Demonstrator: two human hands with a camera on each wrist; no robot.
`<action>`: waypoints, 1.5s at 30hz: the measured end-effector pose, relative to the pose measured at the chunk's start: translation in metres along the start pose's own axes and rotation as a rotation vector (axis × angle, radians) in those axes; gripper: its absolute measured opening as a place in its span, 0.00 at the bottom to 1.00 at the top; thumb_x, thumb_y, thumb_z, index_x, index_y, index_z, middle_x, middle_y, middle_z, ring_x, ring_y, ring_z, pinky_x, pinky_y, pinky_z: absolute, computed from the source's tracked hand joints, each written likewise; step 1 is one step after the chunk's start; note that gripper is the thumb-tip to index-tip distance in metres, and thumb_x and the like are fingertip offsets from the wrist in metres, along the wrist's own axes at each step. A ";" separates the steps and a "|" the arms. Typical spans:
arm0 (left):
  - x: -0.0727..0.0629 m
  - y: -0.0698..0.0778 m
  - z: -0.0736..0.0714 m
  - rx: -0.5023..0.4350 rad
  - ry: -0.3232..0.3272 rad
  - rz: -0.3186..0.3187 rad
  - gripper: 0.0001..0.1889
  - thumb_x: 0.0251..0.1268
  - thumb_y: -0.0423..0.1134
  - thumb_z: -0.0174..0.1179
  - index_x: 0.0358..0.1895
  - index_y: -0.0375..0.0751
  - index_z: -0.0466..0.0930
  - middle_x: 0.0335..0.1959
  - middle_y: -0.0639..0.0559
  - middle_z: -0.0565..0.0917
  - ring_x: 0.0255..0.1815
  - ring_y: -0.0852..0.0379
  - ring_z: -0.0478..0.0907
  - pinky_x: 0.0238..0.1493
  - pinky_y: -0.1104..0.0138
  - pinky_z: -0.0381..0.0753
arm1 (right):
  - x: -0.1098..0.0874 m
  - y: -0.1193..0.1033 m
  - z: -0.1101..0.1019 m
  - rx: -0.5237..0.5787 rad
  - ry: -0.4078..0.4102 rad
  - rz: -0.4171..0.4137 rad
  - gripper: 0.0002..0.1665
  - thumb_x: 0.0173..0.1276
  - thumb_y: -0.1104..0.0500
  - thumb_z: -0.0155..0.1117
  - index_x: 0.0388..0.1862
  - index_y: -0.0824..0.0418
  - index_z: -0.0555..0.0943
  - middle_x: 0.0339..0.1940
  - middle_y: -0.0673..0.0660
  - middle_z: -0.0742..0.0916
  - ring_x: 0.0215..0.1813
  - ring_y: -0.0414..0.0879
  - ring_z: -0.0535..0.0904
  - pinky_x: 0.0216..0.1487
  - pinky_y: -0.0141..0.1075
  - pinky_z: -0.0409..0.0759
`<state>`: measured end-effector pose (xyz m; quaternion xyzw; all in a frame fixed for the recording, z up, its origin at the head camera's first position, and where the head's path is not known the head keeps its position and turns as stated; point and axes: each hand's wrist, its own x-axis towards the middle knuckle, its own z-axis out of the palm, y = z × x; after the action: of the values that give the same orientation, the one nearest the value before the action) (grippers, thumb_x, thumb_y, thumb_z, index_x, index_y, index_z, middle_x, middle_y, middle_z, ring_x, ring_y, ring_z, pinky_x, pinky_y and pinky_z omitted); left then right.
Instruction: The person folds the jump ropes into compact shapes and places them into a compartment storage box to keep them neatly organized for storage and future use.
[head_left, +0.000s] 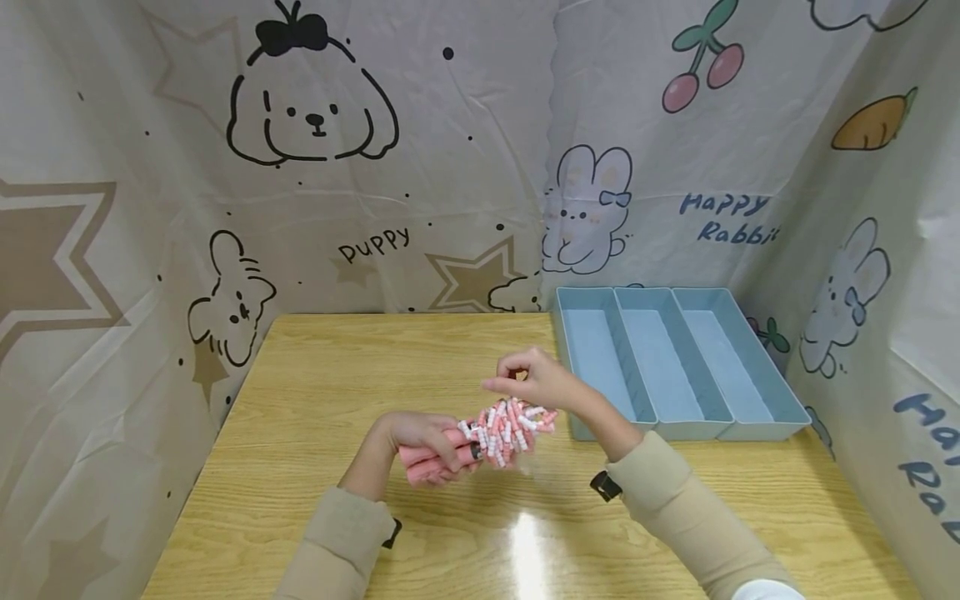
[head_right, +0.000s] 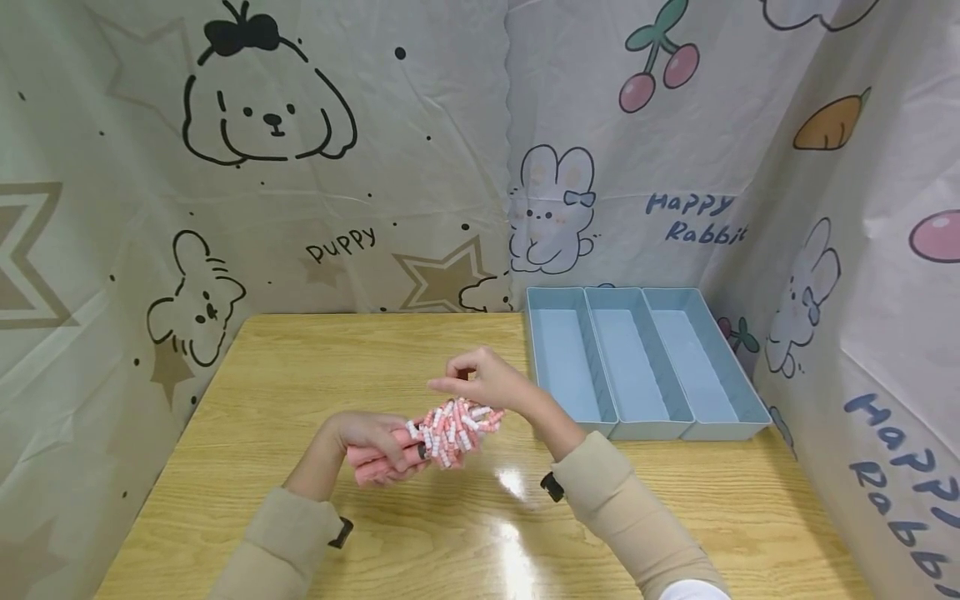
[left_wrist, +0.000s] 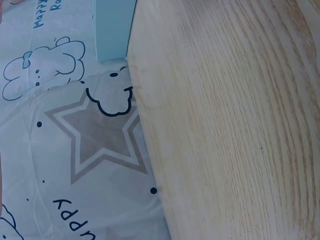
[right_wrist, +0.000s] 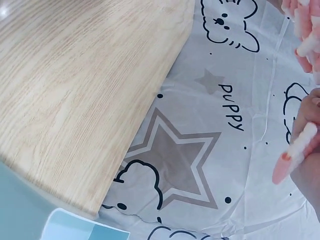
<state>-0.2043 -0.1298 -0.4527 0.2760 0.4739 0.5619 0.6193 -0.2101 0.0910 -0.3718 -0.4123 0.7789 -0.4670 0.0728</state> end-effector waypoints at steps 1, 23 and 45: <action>-0.001 0.000 0.000 0.006 0.004 0.002 0.09 0.52 0.29 0.47 0.38 0.35 0.70 0.21 0.52 0.73 0.18 0.61 0.69 0.19 0.71 0.70 | 0.000 0.001 0.000 0.020 -0.003 0.030 0.18 0.61 0.69 0.59 0.13 0.64 0.68 0.13 0.46 0.70 0.18 0.33 0.60 0.21 0.26 0.61; -0.010 0.001 -0.002 0.023 0.066 0.047 0.08 0.56 0.31 0.47 0.39 0.36 0.67 0.21 0.52 0.74 0.19 0.62 0.70 0.20 0.70 0.71 | -0.027 0.063 0.003 0.423 0.036 0.278 0.24 0.72 0.53 0.46 0.48 0.76 0.72 0.30 0.50 0.82 0.20 0.36 0.73 0.18 0.28 0.70; -0.016 0.004 -0.001 0.043 0.088 0.088 0.07 0.57 0.28 0.44 0.38 0.37 0.67 0.21 0.54 0.73 0.18 0.64 0.69 0.20 0.71 0.71 | -0.040 0.067 0.004 0.903 -0.162 0.174 0.23 0.76 0.58 0.33 0.65 0.54 0.68 0.34 0.50 0.80 0.24 0.37 0.70 0.27 0.27 0.71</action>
<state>-0.2056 -0.1444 -0.4453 0.2847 0.5001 0.5899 0.5664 -0.2209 0.1323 -0.4379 -0.3074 0.5210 -0.7179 0.3445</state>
